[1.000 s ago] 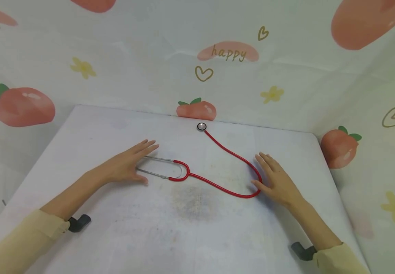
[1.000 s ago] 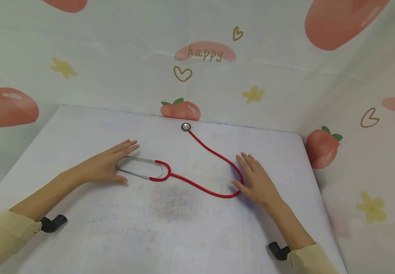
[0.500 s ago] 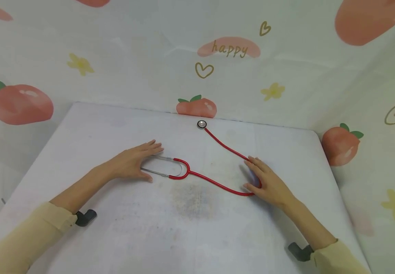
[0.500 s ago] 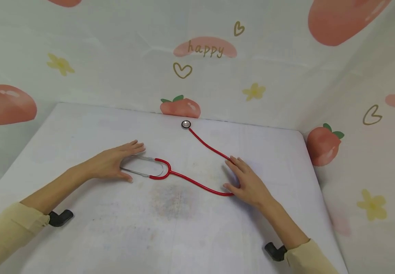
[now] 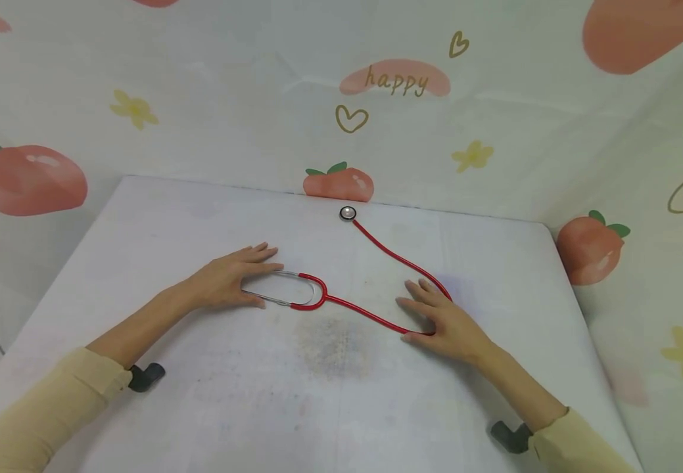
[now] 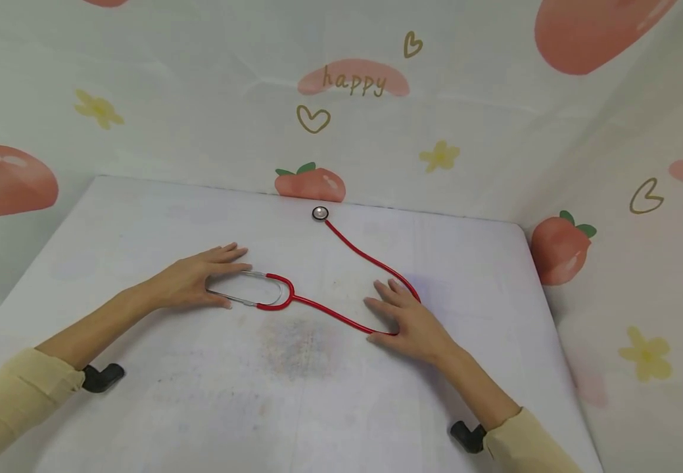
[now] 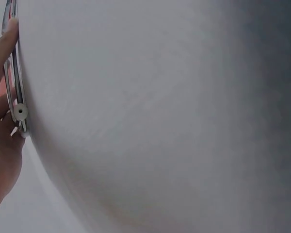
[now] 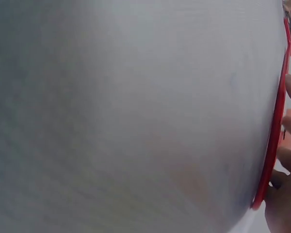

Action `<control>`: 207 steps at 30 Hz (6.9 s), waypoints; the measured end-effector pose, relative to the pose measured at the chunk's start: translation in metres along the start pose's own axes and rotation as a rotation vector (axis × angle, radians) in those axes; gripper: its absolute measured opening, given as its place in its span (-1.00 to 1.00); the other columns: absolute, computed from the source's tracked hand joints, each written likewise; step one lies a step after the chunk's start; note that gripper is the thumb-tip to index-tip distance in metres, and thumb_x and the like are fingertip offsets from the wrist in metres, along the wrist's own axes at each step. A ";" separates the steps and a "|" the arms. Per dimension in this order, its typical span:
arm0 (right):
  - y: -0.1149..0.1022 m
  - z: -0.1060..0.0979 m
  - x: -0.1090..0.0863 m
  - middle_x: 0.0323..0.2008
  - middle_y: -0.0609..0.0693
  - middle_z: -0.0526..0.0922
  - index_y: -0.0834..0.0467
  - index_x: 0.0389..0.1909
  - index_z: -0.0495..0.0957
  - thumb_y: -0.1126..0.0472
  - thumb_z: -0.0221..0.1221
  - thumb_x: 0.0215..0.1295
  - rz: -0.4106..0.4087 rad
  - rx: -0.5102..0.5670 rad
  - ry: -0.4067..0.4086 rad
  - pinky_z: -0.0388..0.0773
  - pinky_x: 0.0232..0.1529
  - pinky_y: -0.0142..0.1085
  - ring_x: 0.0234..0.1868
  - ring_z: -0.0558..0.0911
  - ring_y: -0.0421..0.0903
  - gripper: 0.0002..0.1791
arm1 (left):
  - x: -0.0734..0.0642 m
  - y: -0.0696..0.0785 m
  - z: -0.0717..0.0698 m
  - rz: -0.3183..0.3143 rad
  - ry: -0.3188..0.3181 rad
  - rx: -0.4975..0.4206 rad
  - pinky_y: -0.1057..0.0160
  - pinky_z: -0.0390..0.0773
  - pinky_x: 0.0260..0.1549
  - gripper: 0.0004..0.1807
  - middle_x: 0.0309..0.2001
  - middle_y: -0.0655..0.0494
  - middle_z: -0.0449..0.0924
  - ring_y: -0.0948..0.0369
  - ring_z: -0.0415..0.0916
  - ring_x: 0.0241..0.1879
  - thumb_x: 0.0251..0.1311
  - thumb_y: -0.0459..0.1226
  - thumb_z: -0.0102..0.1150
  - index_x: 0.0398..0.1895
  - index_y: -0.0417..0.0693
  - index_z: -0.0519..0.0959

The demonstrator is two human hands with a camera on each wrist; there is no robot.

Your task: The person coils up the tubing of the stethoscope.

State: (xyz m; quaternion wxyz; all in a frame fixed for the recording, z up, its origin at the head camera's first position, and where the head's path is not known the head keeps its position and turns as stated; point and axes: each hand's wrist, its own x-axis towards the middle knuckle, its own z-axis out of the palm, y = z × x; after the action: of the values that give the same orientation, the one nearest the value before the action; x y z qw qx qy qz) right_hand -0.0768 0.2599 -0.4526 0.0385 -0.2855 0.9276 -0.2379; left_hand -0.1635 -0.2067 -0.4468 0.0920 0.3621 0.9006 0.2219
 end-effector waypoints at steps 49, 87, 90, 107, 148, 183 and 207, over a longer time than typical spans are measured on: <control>-0.006 -0.017 0.011 -0.39 -0.21 0.64 0.02 -0.02 0.75 0.44 0.43 0.04 -0.136 0.001 0.295 0.44 -0.45 -0.47 -0.44 0.49 -0.31 -0.54 | 0.010 0.016 -0.015 0.086 0.316 -0.070 -0.11 0.45 0.08 -0.39 -0.12 0.09 0.74 0.14 0.67 -0.16 -0.15 -0.26 0.62 0.09 0.01 0.67; -0.021 -0.020 0.032 -0.32 -0.12 0.69 0.17 -0.07 0.73 0.52 0.45 -0.09 -0.342 0.044 0.340 0.44 -0.44 -0.51 -0.43 0.55 -0.25 -0.52 | 0.041 0.036 -0.025 0.072 0.658 -0.229 0.45 0.32 -0.56 -0.45 -0.17 0.16 0.69 0.27 0.33 -0.57 -0.14 -0.33 0.61 0.04 -0.06 0.70; -0.023 -0.018 0.033 -0.33 -0.12 0.72 0.17 -0.08 0.74 0.51 0.46 -0.09 -0.355 0.051 0.318 0.47 -0.43 -0.50 -0.42 0.60 -0.25 -0.54 | 0.045 0.039 -0.022 0.061 0.649 -0.228 0.45 0.33 -0.57 -0.44 -0.14 0.18 0.69 0.27 0.33 -0.57 -0.13 -0.30 0.61 0.05 -0.04 0.69; -0.036 -0.010 0.042 -0.26 -0.11 0.77 0.14 -0.09 0.76 0.39 0.49 -0.03 -0.342 0.135 0.218 0.59 -0.31 -0.47 -0.27 0.73 -0.24 -0.60 | 0.054 0.054 -0.003 0.016 0.621 -0.242 0.39 0.36 -0.58 -0.46 -0.11 0.17 0.69 0.26 0.34 -0.58 -0.07 -0.22 0.59 0.06 -0.03 0.69; -0.089 -0.034 0.071 -0.28 0.15 0.76 0.36 -0.16 0.72 0.53 0.35 0.12 -0.229 0.554 0.103 0.53 -0.36 -0.43 -0.34 0.67 -0.09 -0.76 | 0.068 0.078 0.013 0.147 0.463 -0.254 0.34 0.41 -0.51 -0.46 -0.05 0.03 0.68 0.28 0.35 -0.51 0.01 -0.27 0.54 0.12 -0.12 0.64; -0.067 -0.035 0.085 -0.51 -0.07 0.61 0.24 0.08 0.66 0.36 0.19 0.37 -0.060 0.686 0.022 0.17 -0.65 -0.35 -0.68 0.23 -0.14 -0.70 | 0.066 0.083 0.016 0.178 0.424 -0.268 0.37 0.41 -0.52 -0.45 -0.05 0.02 0.68 0.31 0.33 -0.54 0.01 -0.25 0.54 0.13 -0.11 0.64; -0.073 -0.041 0.108 -0.30 0.00 0.78 0.18 0.01 0.71 0.31 0.23 0.37 -0.065 0.710 0.003 0.17 -0.62 -0.36 -0.66 0.19 -0.16 -0.76 | 0.065 0.089 0.023 0.260 0.430 -0.245 0.39 0.40 -0.50 -0.32 -0.04 0.13 0.66 0.31 0.31 -0.47 -0.13 -0.13 0.62 0.13 -0.14 0.64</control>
State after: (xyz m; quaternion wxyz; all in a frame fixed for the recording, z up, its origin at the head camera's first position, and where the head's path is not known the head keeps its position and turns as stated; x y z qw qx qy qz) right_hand -0.1378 0.1655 -0.3753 0.1264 -0.2834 0.7775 -0.5470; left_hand -0.1483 -0.0971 -0.4256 -0.0873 0.4056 0.8117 0.4111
